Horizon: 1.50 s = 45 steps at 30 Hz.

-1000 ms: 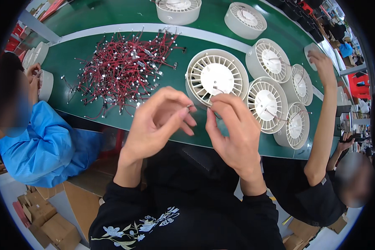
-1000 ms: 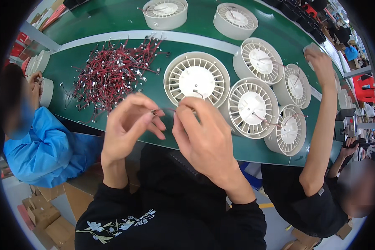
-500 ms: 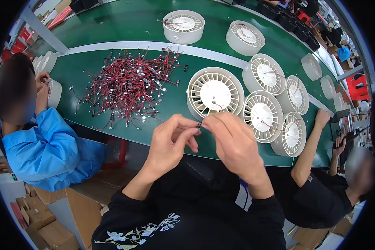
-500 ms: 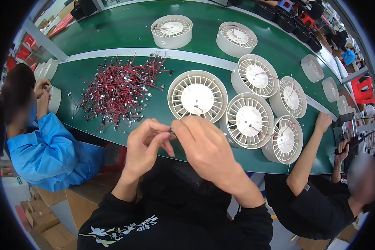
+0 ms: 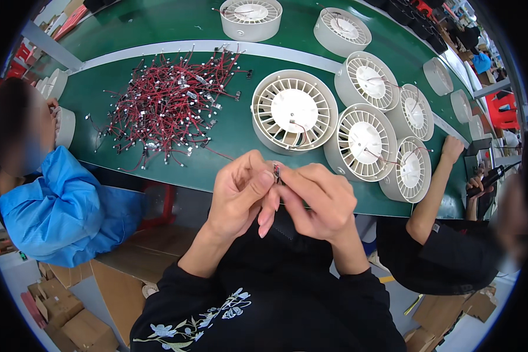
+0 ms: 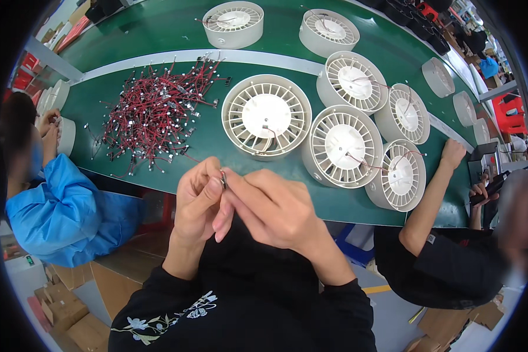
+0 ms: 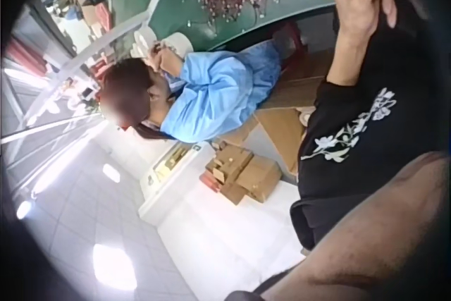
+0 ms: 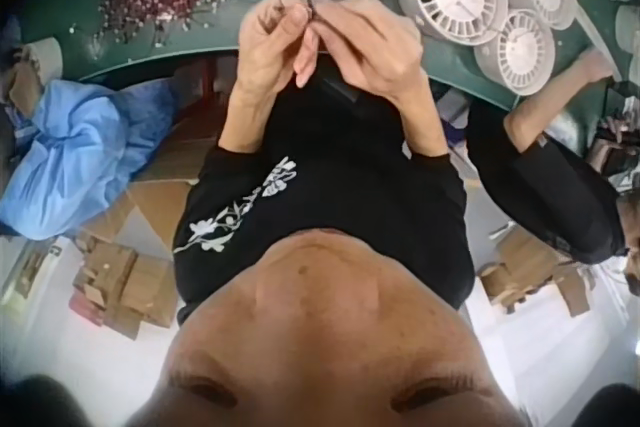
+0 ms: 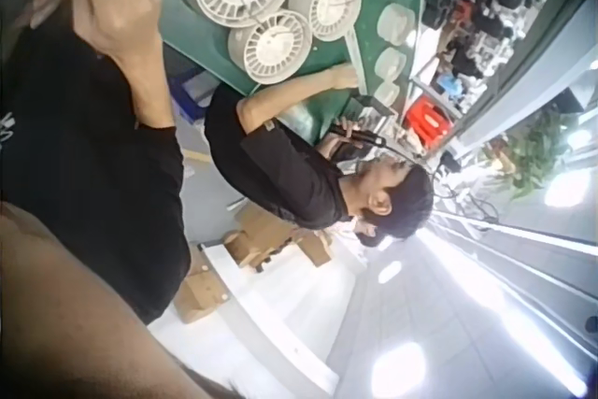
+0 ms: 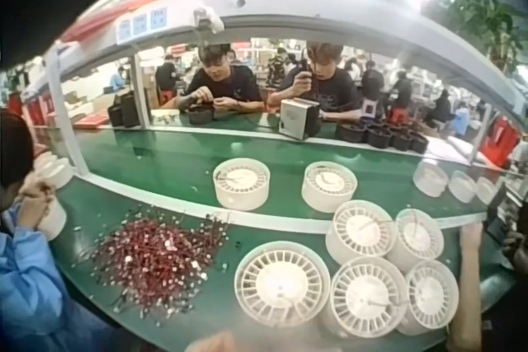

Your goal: The worker is sitting at an assembly line, picking up white circular housings from a box and inserting small electronic components into them.

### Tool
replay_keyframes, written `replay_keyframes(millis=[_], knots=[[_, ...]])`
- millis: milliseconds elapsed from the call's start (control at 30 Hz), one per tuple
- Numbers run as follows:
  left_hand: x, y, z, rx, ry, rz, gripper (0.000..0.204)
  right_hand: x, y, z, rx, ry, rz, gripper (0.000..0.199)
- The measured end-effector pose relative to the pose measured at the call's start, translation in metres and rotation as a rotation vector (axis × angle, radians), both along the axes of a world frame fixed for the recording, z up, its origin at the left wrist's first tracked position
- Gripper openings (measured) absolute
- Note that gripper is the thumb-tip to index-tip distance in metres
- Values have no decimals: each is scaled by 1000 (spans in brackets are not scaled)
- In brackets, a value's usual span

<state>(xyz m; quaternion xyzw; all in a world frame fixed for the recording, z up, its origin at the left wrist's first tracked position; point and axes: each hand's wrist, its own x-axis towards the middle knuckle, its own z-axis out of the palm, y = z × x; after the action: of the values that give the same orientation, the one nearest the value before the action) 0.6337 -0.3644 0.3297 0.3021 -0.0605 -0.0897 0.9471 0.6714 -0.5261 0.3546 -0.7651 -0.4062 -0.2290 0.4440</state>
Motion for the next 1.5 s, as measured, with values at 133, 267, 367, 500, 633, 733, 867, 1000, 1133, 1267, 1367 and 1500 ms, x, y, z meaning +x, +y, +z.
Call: replay_keyframes(millis=[133,267,367,500,633,733,867,1000,1133,1267,1367,1500], knots=[[-9,-14,-2,209,13,164,18,-9,-1,-9,-15,16,-71,36],[-8,-12,6,479,-29,229,15,-7,-9,-13,-24,26,-117,35],[10,-4,15,849,-15,386,18,-4,-23,-7,-33,66,-139,32],[54,2,3,1796,6,575,27,7,-41,8,-81,261,-194,28],[80,6,-1,2064,-143,433,29,22,-44,21,-176,332,-202,17],[111,29,-11,1979,-446,423,24,34,-41,19,-208,294,-110,6],[136,34,-2,1749,-775,210,17,44,-22,14,-301,389,4,9],[129,27,6,1571,-716,263,14,51,2,13,-361,521,38,14],[93,33,3,1412,-329,660,13,61,15,5,-362,640,7,17],[37,38,-6,1166,-7,644,13,68,34,11,-424,785,44,18],[18,36,-11,1070,71,429,17,71,41,14,-424,953,-14,19],[30,35,-15,1267,3,451,19,69,47,5,-409,945,-111,19]])
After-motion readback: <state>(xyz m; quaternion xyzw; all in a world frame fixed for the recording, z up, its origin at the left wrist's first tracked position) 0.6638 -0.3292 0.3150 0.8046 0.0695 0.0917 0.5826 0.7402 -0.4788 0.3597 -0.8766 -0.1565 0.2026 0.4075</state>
